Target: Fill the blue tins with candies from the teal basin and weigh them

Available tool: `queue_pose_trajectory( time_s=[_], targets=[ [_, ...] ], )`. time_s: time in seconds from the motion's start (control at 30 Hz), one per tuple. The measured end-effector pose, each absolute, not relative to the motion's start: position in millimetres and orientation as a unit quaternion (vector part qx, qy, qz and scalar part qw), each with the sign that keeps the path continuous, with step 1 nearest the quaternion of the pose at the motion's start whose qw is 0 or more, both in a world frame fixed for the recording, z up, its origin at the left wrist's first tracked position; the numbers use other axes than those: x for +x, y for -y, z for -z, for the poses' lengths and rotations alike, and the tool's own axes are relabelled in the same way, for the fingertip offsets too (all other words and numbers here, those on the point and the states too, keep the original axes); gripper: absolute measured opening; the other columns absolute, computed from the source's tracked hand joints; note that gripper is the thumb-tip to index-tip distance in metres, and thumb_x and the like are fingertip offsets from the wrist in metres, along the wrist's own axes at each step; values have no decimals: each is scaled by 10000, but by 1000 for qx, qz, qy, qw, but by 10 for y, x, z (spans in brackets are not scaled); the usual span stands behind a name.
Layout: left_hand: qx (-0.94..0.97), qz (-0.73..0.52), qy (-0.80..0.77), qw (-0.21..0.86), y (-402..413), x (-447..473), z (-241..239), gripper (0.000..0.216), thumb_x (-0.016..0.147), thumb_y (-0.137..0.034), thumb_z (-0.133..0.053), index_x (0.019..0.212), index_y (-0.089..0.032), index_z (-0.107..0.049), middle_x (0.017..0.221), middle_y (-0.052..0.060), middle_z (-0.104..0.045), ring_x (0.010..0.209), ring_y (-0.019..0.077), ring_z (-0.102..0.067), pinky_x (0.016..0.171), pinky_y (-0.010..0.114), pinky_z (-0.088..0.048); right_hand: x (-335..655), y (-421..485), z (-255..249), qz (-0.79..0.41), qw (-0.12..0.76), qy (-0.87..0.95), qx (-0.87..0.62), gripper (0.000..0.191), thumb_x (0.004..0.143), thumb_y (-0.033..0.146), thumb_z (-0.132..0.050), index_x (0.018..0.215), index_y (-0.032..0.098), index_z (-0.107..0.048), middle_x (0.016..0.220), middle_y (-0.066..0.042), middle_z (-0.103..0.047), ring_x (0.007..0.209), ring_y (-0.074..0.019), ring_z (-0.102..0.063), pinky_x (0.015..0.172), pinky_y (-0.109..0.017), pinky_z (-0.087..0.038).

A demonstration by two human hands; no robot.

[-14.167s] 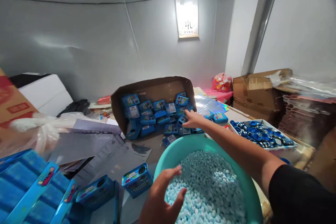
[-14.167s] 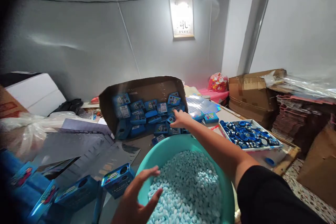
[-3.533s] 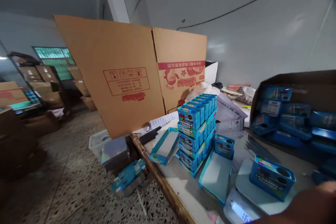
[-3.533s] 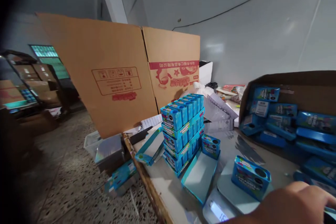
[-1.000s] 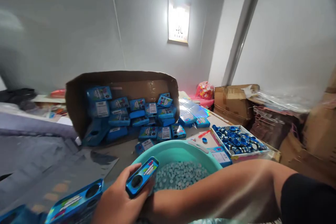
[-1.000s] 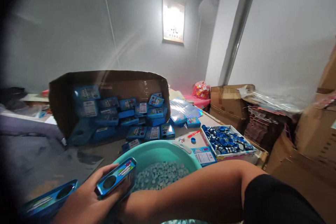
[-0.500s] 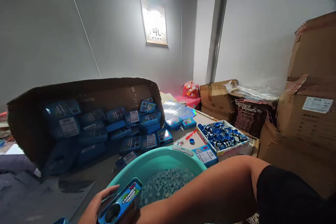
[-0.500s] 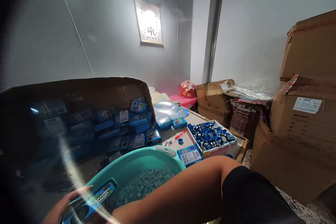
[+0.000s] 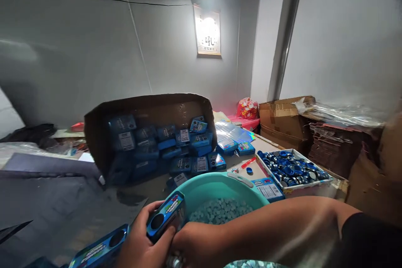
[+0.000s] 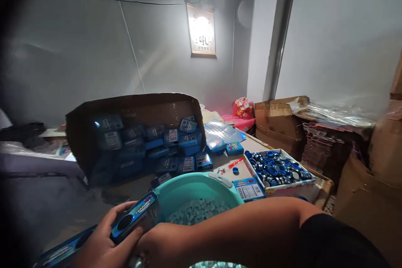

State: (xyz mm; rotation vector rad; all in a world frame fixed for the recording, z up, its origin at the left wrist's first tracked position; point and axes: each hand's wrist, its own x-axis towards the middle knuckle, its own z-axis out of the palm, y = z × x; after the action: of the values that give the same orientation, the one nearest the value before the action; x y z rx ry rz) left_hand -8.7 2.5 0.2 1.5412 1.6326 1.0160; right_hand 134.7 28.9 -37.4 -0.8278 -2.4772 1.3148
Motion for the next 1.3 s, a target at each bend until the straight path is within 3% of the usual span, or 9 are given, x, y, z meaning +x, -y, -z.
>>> queue_pose_trajectory(
  time_s=[0.2, 0.4, 0.5, 0.6, 0.73, 0.9, 1.07, 1.2, 1.3],
  targets=[
    [560, -446, -608, 344, 2, -69, -19, 598, 683, -470, -630, 1207, -197, -534, 1079, 100, -704, 945, 312, -694, 823, 434, -546, 1483, -200, 340, -478, 111, 831, -260, 265, 675, 199, -729, 920, 149, -639, 816, 44, -600, 684, -81, -546, 602, -137, -430],
    [572, -450, -593, 345, -11, -80, -28, 621, 671, -478, -649, 1194, -161, -540, 1155, 140, -668, 1046, 322, -654, 910, 455, -503, 1642, -113, -246, -561, 125, 788, -222, 157, 682, 201, -746, 792, 160, -641, 717, 46, -584, 633, -75, -517, 587, -170, -425],
    [583, -446, -569, 371, 12, -80, -35, 563, 673, -401, -656, 1174, -166, -552, 1136, 119, -679, 1024, 294, -662, 888, 408, -514, 1651, -34, -433, -631, 170, 705, -276, 150, 676, 242, -724, 752, 176, -613, 642, 41, -565, 535, -87, -504, 505, -205, -431],
    [617, -434, -535, 381, 67, -40, -68, 433, 662, -307, -643, 1076, -183, -614, 985, 61, -719, 921, 265, -681, 813, 350, -522, 1560, -2, -529, -672, 259, 624, -303, 141, 643, 222, -689, 719, 186, -576, 566, 49, -547, 475, -90, -490, 448, -203, -403],
    [643, -416, -495, 410, 145, 29, -125, 361, 665, -287, -668, 1009, -176, -661, 863, 40, -733, 840, 253, -680, 749, 319, -504, 1340, -72, -651, -729, 400, 505, -232, 199, 658, 279, -690, 709, 204, -512, 481, 77, -491, 396, -69, -389, 386, -183, -273],
    [680, -336, -504, 413, 184, 57, -175, 339, 665, -263, -679, 991, -172, -658, 827, 35, -716, 765, 212, -653, 675, 283, -465, 1163, -216, -741, -731, 504, 424, -180, 230, 687, 278, -711, 718, 206, -495, 510, 81, -461, 418, -55, -355, 412, -182, -242],
    [696, -273, -525, 406, 201, 65, -237, 374, 704, -254, -645, 1074, -203, -656, 823, 1, -684, 724, 170, -631, 680, 275, -451, 1229, -278, -638, -698, 544, 422, -198, 190, 725, 264, -697, 737, 203, -518, 519, 73, -463, 433, -58, -363, 413, -180, -247],
    [709, -246, -521, 406, 202, 59, -248, 424, 726, -271, -638, 1143, -194, -638, 798, 4, -684, 740, 191, -630, 685, 294, -447, 1272, -270, -557, -694, 539, 416, -234, 205, 707, 280, -694, 717, 206, -503, 495, 77, -448, 415, -61, -359, 391, -178, -241],
    [704, -249, -513, 423, 190, 55, -243, 468, 729, -235, -639, 1195, -208, -609, 960, 30, -730, 877, 222, -669, 765, 309, -468, 1246, -275, -491, -695, 528, 415, -258, 196, 693, 287, -690, 736, 210, -516, 486, 79, -458, 392, -68, -362, 371, -185, -247]
  ],
)
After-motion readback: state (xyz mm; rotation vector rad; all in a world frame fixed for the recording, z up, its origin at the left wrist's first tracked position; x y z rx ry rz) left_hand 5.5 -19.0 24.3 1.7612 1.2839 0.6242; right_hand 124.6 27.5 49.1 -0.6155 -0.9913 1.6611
